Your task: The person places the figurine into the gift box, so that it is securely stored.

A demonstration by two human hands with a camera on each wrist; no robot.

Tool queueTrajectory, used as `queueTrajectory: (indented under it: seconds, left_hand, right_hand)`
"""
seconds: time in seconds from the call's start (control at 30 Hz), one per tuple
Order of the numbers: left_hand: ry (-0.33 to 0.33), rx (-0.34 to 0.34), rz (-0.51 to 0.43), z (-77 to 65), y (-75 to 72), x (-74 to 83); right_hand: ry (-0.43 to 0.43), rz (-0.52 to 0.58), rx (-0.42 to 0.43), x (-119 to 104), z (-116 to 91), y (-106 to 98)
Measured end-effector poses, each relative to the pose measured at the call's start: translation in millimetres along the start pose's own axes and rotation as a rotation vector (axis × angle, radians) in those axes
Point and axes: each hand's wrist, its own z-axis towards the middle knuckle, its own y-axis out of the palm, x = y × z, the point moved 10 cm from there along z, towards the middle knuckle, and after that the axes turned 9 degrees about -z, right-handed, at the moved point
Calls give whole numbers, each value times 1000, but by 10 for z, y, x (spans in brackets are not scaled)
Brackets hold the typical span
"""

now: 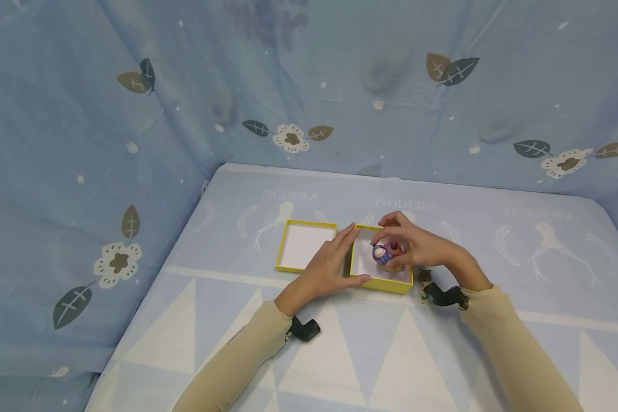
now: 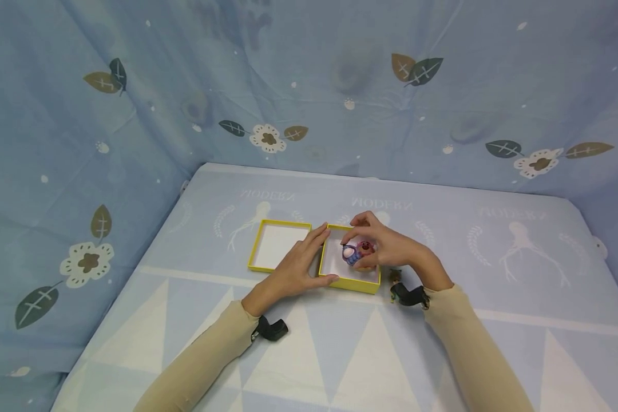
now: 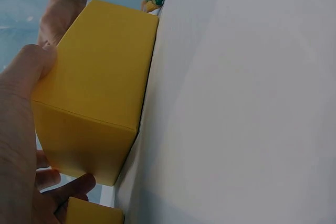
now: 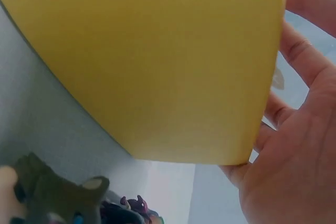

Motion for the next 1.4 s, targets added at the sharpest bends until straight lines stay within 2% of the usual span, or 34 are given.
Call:
queueTrajectory:
  seconds: [0.2,0.7,1.4]
  left_hand:
    - [8,8,-3,6,-2,5]
    - [6,10,9,3,-4,13]
    - [8,7,13,-1,4,4]
  right_hand:
    - [-4,-51,-18,-23,22,47]
    - [-23,-92,-6,-9,-27,60]
    - [-36,-147,-31,-54,-22,97]
